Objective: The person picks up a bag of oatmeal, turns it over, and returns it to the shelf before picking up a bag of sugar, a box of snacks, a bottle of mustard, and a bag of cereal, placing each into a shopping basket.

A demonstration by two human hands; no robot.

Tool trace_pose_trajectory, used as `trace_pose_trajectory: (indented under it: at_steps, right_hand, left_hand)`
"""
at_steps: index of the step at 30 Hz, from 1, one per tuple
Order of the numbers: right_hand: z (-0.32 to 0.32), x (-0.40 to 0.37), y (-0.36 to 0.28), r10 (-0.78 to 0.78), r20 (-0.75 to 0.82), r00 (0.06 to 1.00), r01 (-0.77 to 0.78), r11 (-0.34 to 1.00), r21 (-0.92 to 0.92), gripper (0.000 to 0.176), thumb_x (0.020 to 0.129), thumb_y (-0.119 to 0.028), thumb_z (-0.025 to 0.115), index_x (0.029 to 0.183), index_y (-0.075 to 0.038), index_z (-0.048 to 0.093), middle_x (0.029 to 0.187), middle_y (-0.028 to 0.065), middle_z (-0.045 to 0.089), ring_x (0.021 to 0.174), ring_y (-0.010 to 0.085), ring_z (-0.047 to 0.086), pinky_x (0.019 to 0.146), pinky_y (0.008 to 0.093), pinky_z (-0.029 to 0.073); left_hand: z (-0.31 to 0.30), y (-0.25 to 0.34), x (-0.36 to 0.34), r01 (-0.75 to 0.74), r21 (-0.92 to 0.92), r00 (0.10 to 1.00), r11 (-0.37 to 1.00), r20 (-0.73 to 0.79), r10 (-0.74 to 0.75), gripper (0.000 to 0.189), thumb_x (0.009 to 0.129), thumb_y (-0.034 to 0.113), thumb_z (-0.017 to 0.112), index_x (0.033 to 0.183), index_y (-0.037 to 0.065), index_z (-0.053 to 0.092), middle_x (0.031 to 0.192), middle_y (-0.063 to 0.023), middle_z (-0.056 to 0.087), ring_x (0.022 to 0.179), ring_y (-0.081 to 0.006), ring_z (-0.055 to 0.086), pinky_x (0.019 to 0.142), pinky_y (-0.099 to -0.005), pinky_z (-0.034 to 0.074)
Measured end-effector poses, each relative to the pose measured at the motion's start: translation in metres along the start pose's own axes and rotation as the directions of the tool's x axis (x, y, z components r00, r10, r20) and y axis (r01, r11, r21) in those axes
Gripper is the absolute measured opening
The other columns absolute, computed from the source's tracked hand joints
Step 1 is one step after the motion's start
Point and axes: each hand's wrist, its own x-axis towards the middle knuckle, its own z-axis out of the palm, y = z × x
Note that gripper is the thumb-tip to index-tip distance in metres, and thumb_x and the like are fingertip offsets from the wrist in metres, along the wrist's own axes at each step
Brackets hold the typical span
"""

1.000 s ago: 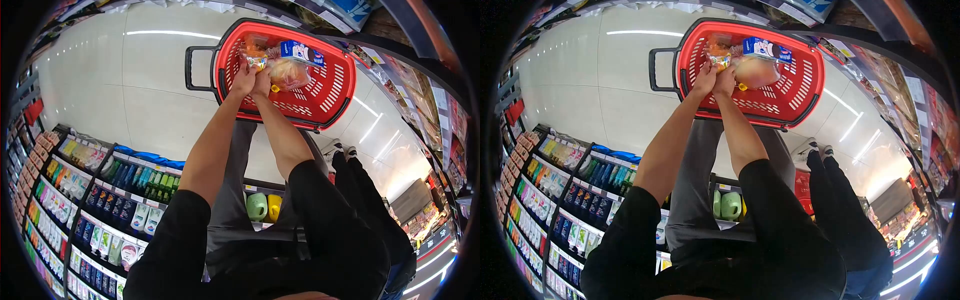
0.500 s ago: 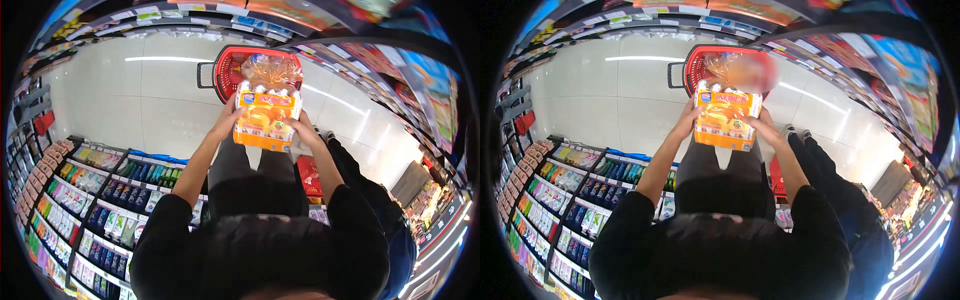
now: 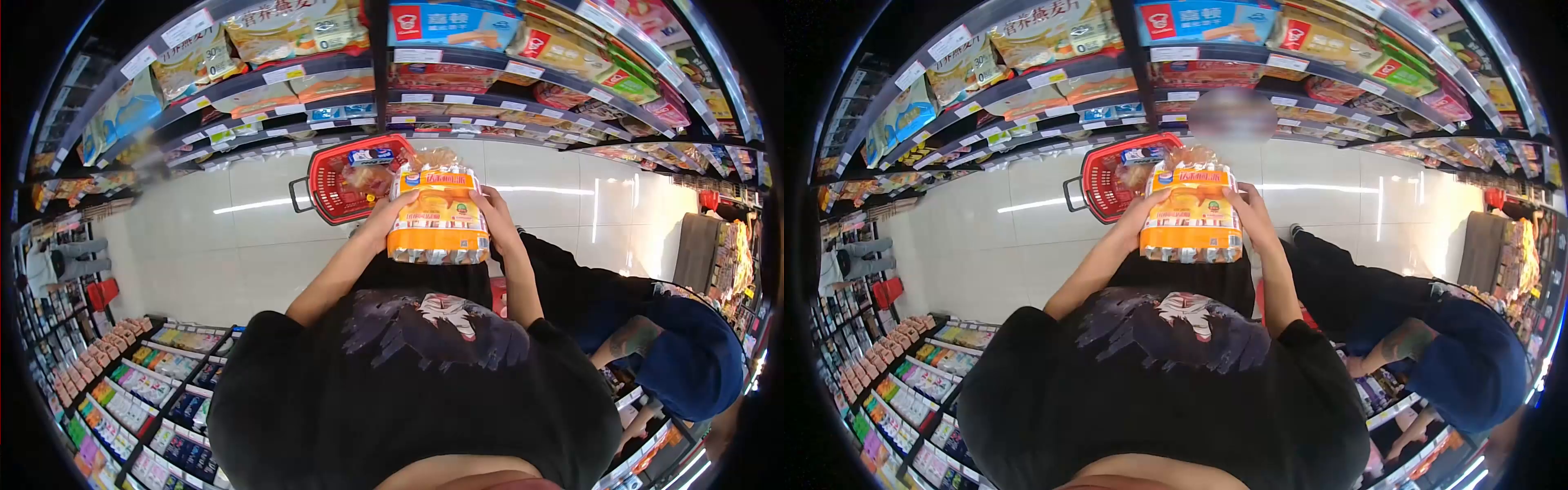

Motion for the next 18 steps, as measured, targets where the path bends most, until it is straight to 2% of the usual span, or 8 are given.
trace_pose_trajectory:
  at_steps: [3, 6, 9, 10, 11, 13, 16, 18]
  right_hand:
    - [-0.042, 0.005, 0.001, 0.008, 0.002, 1.000, -0.008, 0.997, 0.077, 0.057, 0.081, -0.035, 0.058, 0.113, 0.010, 0.042, 0.095, 0.0147, 0.056, 0.087, 0.0174, 0.055, 0.074, 0.0262, 0.044]
    - [-0.072, 0.011, -0.010, 0.044, 0.000, 0.999, -0.044, 0.989, 0.138, 0.050, 0.082, -0.034, 0.056, 0.109, 0.007, 0.048, 0.088, 0.0109, 0.059, 0.077, 0.0129, 0.057, 0.069, 0.0231, 0.045]
    - [-0.108, 0.033, -0.007, 0.028, -0.015, 1.000, -0.027, 0.998, 0.056, 0.048, 0.083, -0.033, 0.055, 0.108, 0.007, 0.049, 0.085, 0.0092, 0.059, 0.073, 0.0112, 0.057, 0.065, 0.0226, 0.045]
    - [-0.108, 0.027, -0.024, 0.017, -0.044, 0.999, -0.014, 0.997, 0.076, 0.045, 0.084, -0.032, 0.052, 0.106, 0.006, 0.049, 0.084, 0.0086, 0.060, 0.069, 0.0104, 0.057, 0.059, 0.0230, 0.045]
    - [-0.116, 0.036, -0.024, 0.009, -0.044, 0.999, -0.006, 0.997, 0.082, 0.045, 0.084, -0.032, 0.052, 0.106, 0.006, 0.049, 0.084, 0.0086, 0.060, 0.069, 0.0104, 0.057, 0.059, 0.0230, 0.045]
    - [-0.133, 0.062, -0.019, -0.011, -0.091, 0.996, 0.013, 1.000, 0.022, 0.045, 0.083, -0.033, 0.052, 0.105, 0.007, 0.049, 0.083, 0.0093, 0.060, 0.066, 0.0118, 0.057, 0.055, 0.0238, 0.045]
    - [-0.146, 0.096, -0.031, -0.005, -0.302, 0.953, -0.022, 0.996, -0.087, 0.048, 0.081, -0.035, 0.054, 0.103, 0.007, 0.049, 0.082, 0.0103, 0.060, 0.066, 0.0135, 0.059, 0.055, 0.0239, 0.046]
    - [-0.163, 0.122, -0.037, -0.005, -0.260, 0.966, -0.016, 0.997, -0.077, 0.050, 0.080, -0.036, 0.054, 0.103, 0.008, 0.048, 0.081, 0.0106, 0.060, 0.068, 0.0146, 0.060, 0.057, 0.0246, 0.047]
  left_hand:
    - [0.043, -0.003, 0.014, -0.055, 0.071, 0.998, 0.996, 0.018, 0.054, 0.050, 0.078, 0.026, 0.062, 0.113, -0.004, 0.042, 0.100, -0.0135, 0.058, 0.087, -0.0199, 0.061, 0.072, -0.0306, 0.052]
    - [0.078, -0.001, 0.032, -0.121, 0.188, 0.991, 0.975, 0.070, 0.110, 0.062, 0.081, 0.027, 0.058, 0.126, 0.000, 0.026, 0.118, -0.0135, 0.047, 0.103, -0.0188, 0.053, 0.081, -0.0307, 0.048]
    - [0.100, 0.009, 0.062, -0.091, 0.329, 0.996, 0.940, 0.041, 0.081, 0.063, 0.081, 0.029, 0.056, 0.127, -0.001, 0.025, 0.117, -0.0136, 0.047, 0.101, -0.0186, 0.054, 0.080, -0.0302, 0.048]
    - [0.113, 0.008, 0.070, -0.201, 0.377, 0.977, 0.904, 0.016, 0.210, 0.055, 0.081, 0.026, 0.054, 0.120, -0.006, 0.033, 0.114, -0.0170, 0.050, 0.093, -0.0208, 0.058, 0.074, -0.0281, 0.049]
    - [0.116, 0.006, 0.091, -0.206, 0.385, 0.976, 0.900, 0.018, 0.215, 0.055, 0.081, 0.026, 0.054, 0.120, -0.006, 0.033, 0.114, -0.0170, 0.050, 0.093, -0.0208, 0.058, 0.074, -0.0281, 0.049]
    - [0.107, 0.008, 0.146, -0.360, 0.667, 0.904, 0.652, 0.078, 0.420, 0.060, 0.078, 0.028, 0.056, 0.118, -0.010, 0.033, 0.111, -0.0200, 0.051, 0.093, -0.0246, 0.057, 0.074, -0.0302, 0.048]
    - [0.132, 0.029, 0.189, -0.216, 0.724, 0.934, 0.655, -0.042, 0.354, 0.064, 0.075, 0.031, 0.058, 0.119, -0.009, 0.032, 0.110, -0.0221, 0.050, 0.095, -0.0277, 0.056, 0.076, -0.0334, 0.047]
    - [0.146, 0.044, 0.216, -0.218, 0.748, 0.936, 0.627, -0.022, 0.352, 0.065, 0.074, 0.030, 0.058, 0.119, -0.008, 0.032, 0.110, -0.0226, 0.050, 0.096, -0.0283, 0.055, 0.076, -0.0345, 0.047]
